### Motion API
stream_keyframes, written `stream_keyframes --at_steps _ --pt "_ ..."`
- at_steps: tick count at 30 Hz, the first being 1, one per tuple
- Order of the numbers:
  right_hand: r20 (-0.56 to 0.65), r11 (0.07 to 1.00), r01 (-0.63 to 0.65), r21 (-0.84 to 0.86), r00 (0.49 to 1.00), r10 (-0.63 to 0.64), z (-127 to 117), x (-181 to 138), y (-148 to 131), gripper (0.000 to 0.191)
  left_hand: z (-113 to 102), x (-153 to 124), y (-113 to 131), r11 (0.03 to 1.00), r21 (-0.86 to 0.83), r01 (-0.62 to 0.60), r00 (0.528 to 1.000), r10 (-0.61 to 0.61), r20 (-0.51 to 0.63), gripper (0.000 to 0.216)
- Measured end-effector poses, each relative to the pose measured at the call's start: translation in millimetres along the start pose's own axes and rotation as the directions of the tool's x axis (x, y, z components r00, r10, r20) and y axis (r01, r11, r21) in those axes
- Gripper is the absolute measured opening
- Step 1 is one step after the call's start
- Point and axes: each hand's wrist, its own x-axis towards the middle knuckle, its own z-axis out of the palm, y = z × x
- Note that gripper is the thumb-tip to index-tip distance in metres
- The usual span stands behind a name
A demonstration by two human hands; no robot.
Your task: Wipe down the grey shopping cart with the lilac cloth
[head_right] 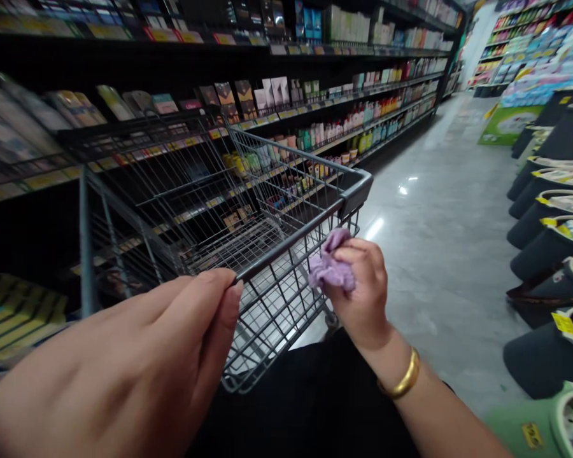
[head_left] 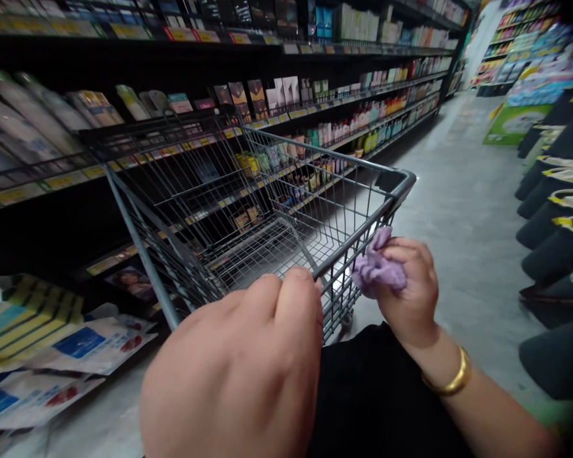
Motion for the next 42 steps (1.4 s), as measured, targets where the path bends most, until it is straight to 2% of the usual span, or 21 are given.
stream_keyframes --at_steps 1,4,6,8,10,12,14,16,18,19,21,23,24,29,35,39,42 --pt "0.026 1.0 0.018 0.006 1.0 -0.018 0 -2 -3 0.027 1 0 -2 1.0 -0.002 -0.008 1.0 0.008 -0.003 0.012" --pt "0.153 0.98 0.199 0.026 0.968 -0.2 -2 -8 -13 0.025 2 0 -10 0.996 -0.046 -0.079 0.997 0.079 0.007 0.009" --pt "0.149 0.974 0.226 -0.01 0.964 -0.223 -3 -9 -6 0.024 1 0 -14 0.992 -0.076 -0.104 0.994 0.106 0.025 0.013" --pt "0.076 0.993 0.089 -0.076 0.994 -0.083 -3 -9 10 0.023 1 1 -14 0.993 -0.076 -0.091 0.994 0.095 0.052 0.016" --pt "0.015 0.99 -0.097 -0.1 0.995 0.098 -4 -8 23 0.023 1 0 -12 0.996 -0.06 -0.063 0.996 0.067 0.052 0.014" --pt "0.035 0.985 -0.155 -0.071 0.987 0.158 -5 -9 23 0.024 2 -2 -12 0.996 -0.073 -0.043 0.997 0.047 0.055 0.013" --pt "0.138 0.996 -0.088 0.015 0.987 0.085 -6 -12 10 0.024 5 -4 -13 0.99 -0.135 -0.026 0.997 0.035 0.064 0.014" --pt "0.248 0.992 0.028 0.121 0.967 -0.058 -8 -14 -3 0.024 7 -4 -16 0.973 -0.233 -0.007 0.996 0.027 0.082 0.016" --pt "0.269 0.985 0.115 0.127 0.952 -0.146 -7 -14 -3 0.023 10 -3 -19 0.951 -0.31 0.01 0.995 0.022 0.1 0.019" --pt "0.245 0.992 0.104 0.075 0.962 -0.12 -7 -14 1 0.023 10 -2 -19 0.945 -0.327 0.014 0.994 0.021 0.105 0.02" --pt "0.16 0.998 -0.024 -0.053 0.987 0.033 -5 -14 14 0.028 10 -1 -17 0.949 -0.316 0.018 0.994 0.017 0.108 0.02" --pt "0.133 0.983 -0.157 -0.094 0.977 0.169 -5 -16 23 0.032 8 0 -15 0.96 -0.279 0.021 0.994 0.011 0.111 0.02" --pt "0.153 0.98 -0.177 -0.09 0.97 0.189 -5 -18 22 0.034 8 0 -15 0.964 -0.264 0.018 0.993 0.012 0.114 0.02" --pt "0.325 0.993 -0.113 -0.021 0.939 0.114 -10 -27 6 0.033 8 -1 -18 0.973 -0.232 0.0 0.994 0.026 0.111 0.02" --pt "0.333 0.949 -0.295 -0.113 0.888 0.316 -9 -26 30 0.024 6 3 -9 0.994 -0.108 -0.003 0.994 0.015 0.109 0.018" --pt "0.434 0.937 -0.302 -0.176 0.83 0.35 -13 -37 12 0.03 6 2 -6 0.996 -0.084 -0.011 0.996 0.019 0.087 0.017" --pt "0.527 0.938 -0.317 -0.137 0.779 0.34 -20 -48 -3 0.027 6 1 -6 0.991 -0.136 0.01 0.997 0.0 0.072 0.014"
